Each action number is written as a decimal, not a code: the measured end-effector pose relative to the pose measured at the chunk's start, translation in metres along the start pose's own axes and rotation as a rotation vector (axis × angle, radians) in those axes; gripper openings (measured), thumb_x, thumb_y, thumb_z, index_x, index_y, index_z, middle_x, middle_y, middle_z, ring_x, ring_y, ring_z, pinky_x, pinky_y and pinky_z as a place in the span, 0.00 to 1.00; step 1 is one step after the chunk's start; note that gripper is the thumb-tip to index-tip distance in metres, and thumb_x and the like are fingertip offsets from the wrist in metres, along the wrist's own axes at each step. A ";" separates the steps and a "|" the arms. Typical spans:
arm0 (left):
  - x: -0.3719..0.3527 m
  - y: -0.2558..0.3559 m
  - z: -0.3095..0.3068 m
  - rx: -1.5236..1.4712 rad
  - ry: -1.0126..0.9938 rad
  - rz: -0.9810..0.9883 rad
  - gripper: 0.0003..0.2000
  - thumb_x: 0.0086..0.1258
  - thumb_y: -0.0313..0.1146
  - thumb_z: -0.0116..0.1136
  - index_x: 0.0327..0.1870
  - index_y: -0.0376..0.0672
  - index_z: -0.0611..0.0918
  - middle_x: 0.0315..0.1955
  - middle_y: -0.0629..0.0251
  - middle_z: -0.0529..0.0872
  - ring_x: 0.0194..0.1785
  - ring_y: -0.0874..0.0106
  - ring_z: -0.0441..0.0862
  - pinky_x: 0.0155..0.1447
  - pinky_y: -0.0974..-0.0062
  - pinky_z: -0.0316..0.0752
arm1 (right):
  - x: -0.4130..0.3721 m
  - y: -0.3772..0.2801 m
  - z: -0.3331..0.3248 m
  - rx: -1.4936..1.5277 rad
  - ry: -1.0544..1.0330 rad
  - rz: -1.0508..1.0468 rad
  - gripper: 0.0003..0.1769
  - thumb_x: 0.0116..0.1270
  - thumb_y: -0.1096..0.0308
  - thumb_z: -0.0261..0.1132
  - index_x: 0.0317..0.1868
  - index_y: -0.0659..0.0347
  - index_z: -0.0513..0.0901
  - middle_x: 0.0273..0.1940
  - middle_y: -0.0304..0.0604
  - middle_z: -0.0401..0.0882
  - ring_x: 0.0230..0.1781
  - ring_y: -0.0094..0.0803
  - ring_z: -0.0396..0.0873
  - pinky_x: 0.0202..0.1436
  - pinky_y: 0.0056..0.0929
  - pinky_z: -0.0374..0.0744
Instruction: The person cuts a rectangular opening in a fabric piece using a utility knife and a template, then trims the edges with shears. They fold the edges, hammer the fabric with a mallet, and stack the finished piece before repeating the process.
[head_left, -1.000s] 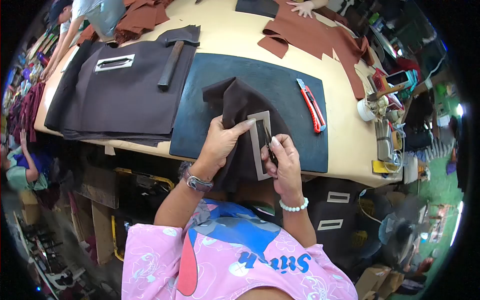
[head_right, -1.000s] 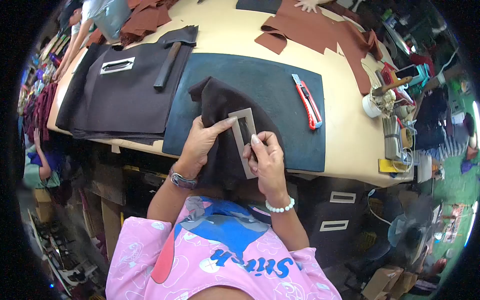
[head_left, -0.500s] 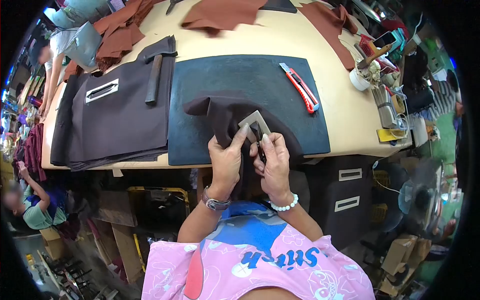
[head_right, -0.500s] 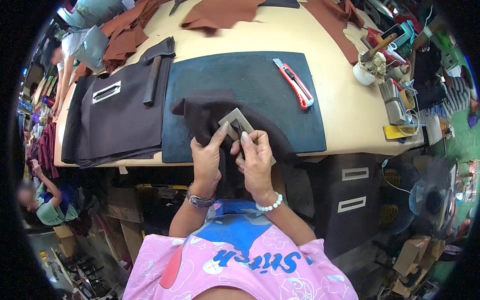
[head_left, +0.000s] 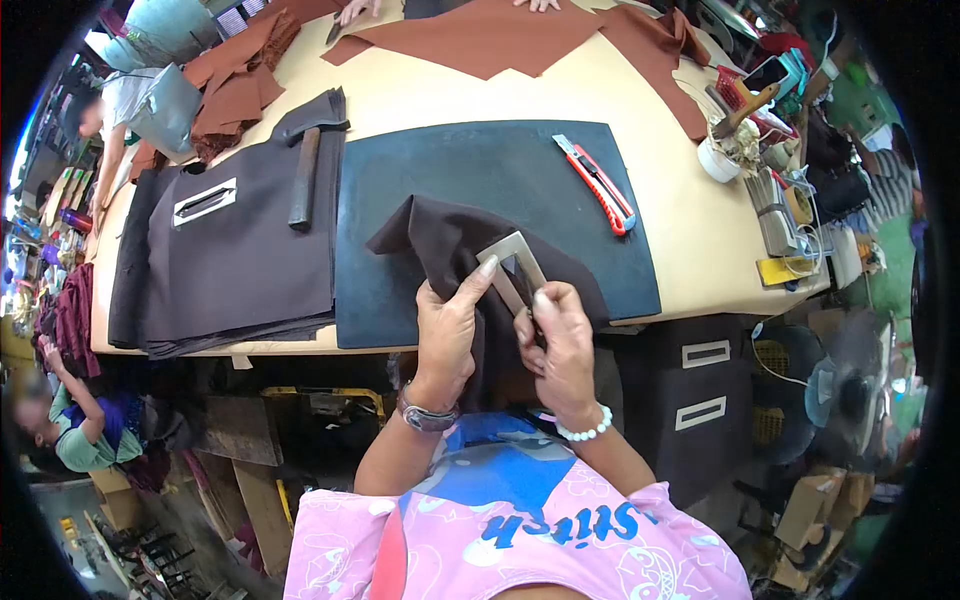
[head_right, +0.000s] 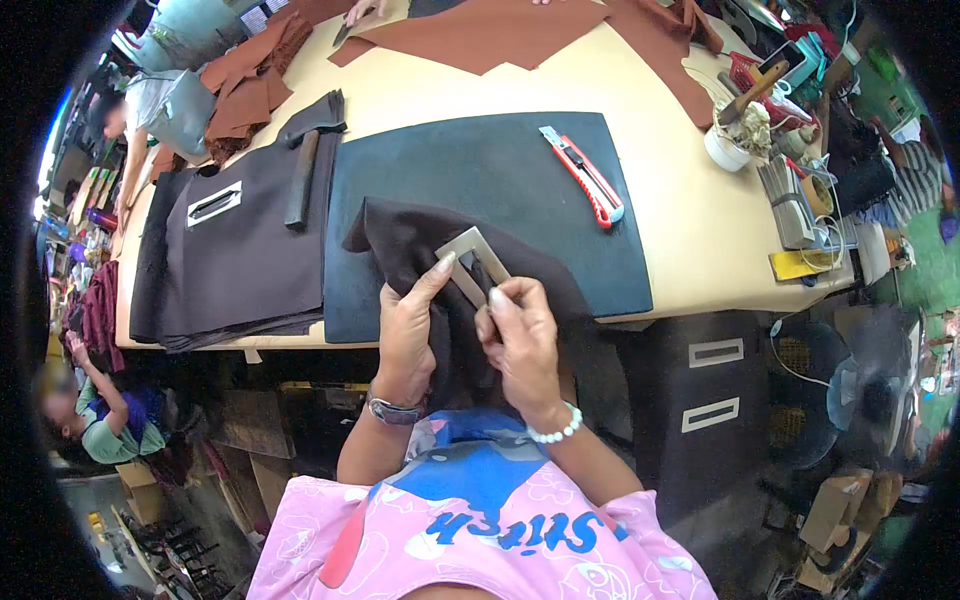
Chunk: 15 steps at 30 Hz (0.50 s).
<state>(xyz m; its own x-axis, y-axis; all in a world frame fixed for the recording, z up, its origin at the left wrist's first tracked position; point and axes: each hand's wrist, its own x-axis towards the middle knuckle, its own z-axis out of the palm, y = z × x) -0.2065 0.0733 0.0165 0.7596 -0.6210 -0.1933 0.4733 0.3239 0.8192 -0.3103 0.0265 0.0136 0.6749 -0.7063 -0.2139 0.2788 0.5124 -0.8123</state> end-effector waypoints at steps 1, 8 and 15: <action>0.003 0.001 0.000 0.024 0.029 0.001 0.05 0.64 0.28 0.60 0.39 0.39 0.81 0.30 0.68 0.83 0.31 0.79 0.79 0.38 0.80 0.74 | -0.001 -0.003 -0.007 0.017 -0.036 -0.040 0.11 0.69 0.63 0.57 0.46 0.55 0.66 0.24 0.33 0.71 0.16 0.12 0.61 0.17 0.11 0.59; 0.003 0.021 -0.003 0.074 -0.206 -0.023 0.07 0.64 0.27 0.60 0.42 0.37 0.81 0.35 0.67 0.84 0.37 0.79 0.80 0.43 0.80 0.75 | 0.027 -0.041 -0.015 -1.223 -0.217 -1.031 0.21 0.48 0.72 0.67 0.46 0.59 0.80 0.23 0.38 0.76 0.20 0.32 0.77 0.25 0.27 0.74; -0.002 0.026 -0.016 0.112 -0.319 -0.019 0.08 0.64 0.25 0.60 0.43 0.37 0.81 0.37 0.66 0.85 0.39 0.79 0.81 0.45 0.80 0.75 | 0.042 -0.057 0.003 -1.413 -0.328 -1.210 0.13 0.47 0.75 0.65 0.36 0.56 0.80 0.28 0.35 0.73 0.25 0.30 0.78 0.25 0.28 0.75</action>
<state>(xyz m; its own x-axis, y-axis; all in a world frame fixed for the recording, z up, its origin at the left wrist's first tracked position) -0.1887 0.0940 0.0296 0.5645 -0.8242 -0.0452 0.4207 0.2401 0.8748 -0.2961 -0.0309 0.0524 0.7053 -0.1344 0.6961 0.0637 -0.9659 -0.2511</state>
